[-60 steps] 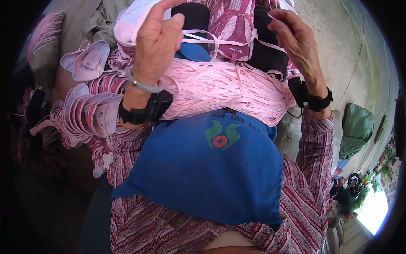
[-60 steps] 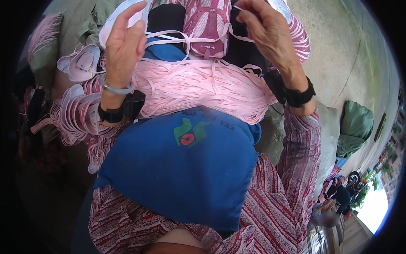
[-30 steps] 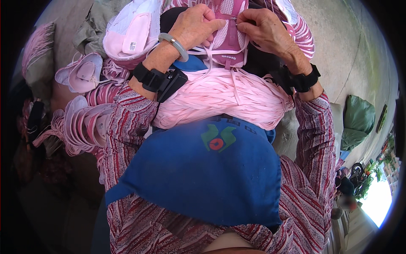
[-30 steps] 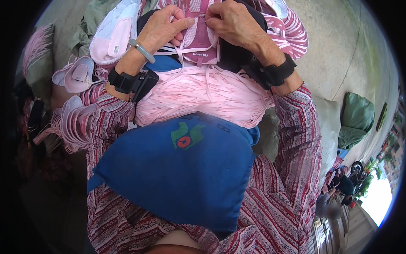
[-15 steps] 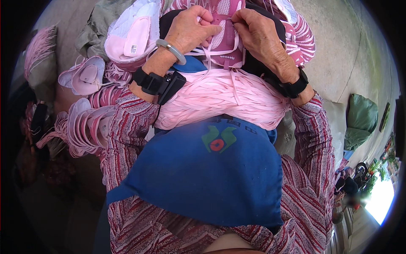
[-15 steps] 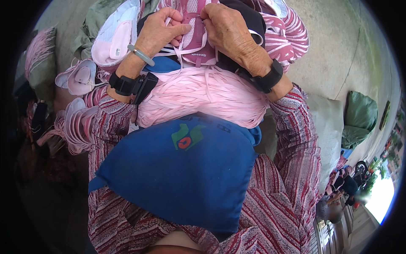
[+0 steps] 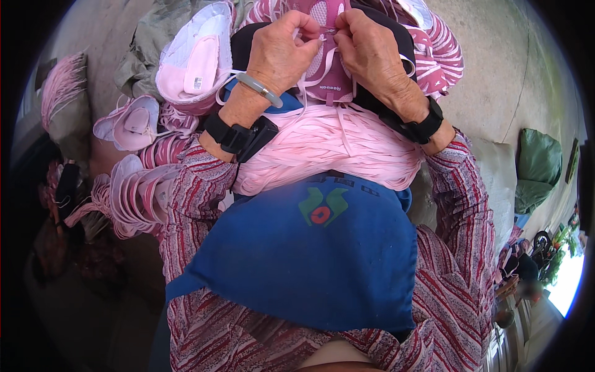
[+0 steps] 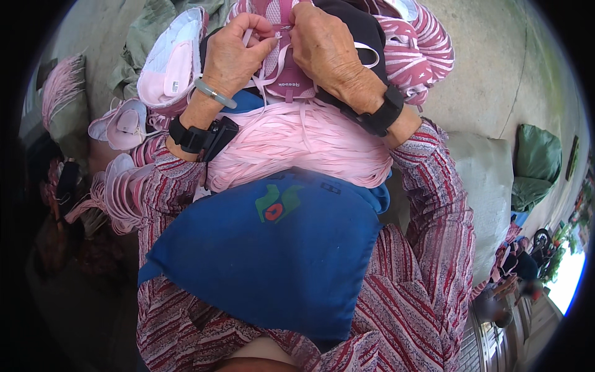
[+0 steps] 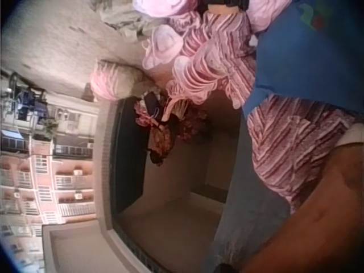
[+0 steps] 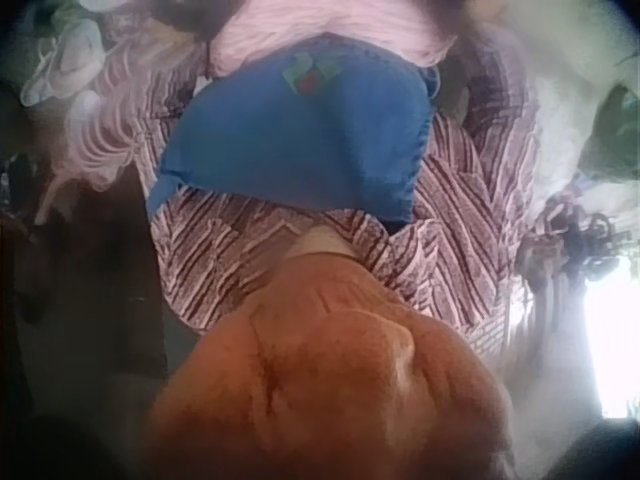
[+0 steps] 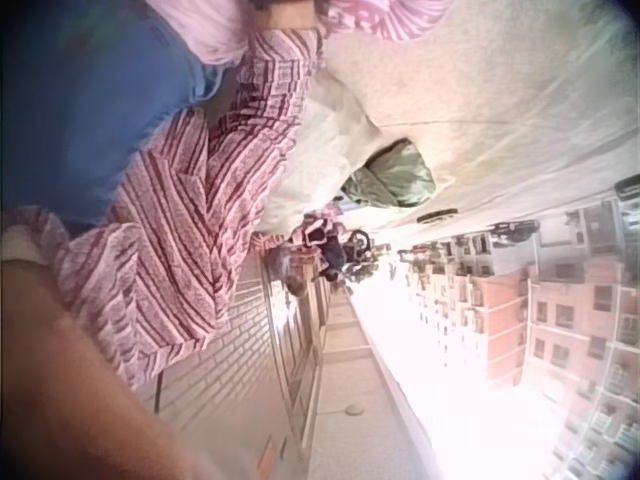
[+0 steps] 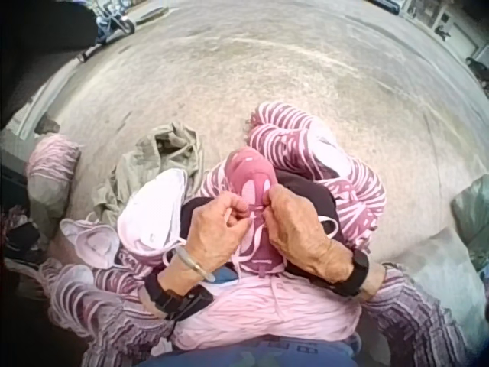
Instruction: Manually inserting laces into the eyelets of pink and white sneakers.
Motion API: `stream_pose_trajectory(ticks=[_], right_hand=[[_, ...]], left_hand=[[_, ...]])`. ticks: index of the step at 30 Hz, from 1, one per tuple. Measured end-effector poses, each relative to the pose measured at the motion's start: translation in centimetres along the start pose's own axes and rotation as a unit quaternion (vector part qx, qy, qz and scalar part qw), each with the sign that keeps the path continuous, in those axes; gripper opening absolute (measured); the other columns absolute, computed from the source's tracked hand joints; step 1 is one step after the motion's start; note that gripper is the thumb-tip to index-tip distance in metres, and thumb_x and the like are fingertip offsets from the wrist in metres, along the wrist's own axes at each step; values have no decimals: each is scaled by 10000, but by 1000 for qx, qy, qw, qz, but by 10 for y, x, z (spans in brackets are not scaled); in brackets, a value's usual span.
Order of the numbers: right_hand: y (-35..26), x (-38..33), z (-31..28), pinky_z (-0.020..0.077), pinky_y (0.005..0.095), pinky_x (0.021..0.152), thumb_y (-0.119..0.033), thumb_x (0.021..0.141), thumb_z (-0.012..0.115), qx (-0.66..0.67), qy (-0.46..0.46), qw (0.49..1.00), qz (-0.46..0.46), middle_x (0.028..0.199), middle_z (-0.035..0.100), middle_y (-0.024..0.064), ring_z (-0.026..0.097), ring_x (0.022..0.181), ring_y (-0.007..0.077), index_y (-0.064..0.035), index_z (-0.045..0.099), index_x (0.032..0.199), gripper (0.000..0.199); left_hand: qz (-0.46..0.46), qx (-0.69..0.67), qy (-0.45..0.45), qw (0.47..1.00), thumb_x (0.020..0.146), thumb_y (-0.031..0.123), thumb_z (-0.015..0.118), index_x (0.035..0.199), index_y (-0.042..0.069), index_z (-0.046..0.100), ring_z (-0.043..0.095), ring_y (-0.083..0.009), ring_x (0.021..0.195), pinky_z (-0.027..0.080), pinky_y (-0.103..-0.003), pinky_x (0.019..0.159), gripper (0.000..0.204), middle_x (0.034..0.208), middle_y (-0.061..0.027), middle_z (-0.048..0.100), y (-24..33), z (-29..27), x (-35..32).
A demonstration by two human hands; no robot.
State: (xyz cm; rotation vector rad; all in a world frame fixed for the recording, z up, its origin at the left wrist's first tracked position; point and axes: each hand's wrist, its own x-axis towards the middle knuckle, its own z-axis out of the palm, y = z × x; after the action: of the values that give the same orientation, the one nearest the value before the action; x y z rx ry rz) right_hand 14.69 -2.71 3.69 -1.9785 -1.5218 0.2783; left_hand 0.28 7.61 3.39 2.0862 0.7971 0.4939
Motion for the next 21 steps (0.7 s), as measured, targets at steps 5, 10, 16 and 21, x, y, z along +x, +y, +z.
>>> stream_pose_trajectory(ticks=[5,10,16,21], right_hand=[[-3,2,-19,528,373,684,-129,869,650,17,-7,999,-30,889,647,157,660,777,325,-38,609,1044,202],[1,0,-32,476,338,573,-113,892,599,-16,43,983,-177,762,577,106,574,640,245,2,642,900,123],[-13,8,-3,540,377,678,-114,867,644,-45,-92,977,-185,968,586,106,639,785,312,-59,642,1051,192],[-56,10,-45,511,285,556,-178,922,622,259,-181,948,32,718,656,64,611,589,176,-19,693,934,174]], left_hand=[[121,92,-18,988,781,86,672,881,60,617,675,-330,743,548,-401,714,117,803,-142,682,9,0,5],[74,92,-86,989,787,66,694,915,39,643,634,-136,647,514,-266,624,140,753,-60,663,7,-13,15],[-71,-61,-102,990,758,125,737,911,35,686,623,-102,731,524,-250,695,185,819,-35,687,-4,-42,0],[-98,-362,-32,927,988,193,500,1290,11,495,444,-7,513,381,-156,446,352,963,-84,705,-2,-45,-20]])
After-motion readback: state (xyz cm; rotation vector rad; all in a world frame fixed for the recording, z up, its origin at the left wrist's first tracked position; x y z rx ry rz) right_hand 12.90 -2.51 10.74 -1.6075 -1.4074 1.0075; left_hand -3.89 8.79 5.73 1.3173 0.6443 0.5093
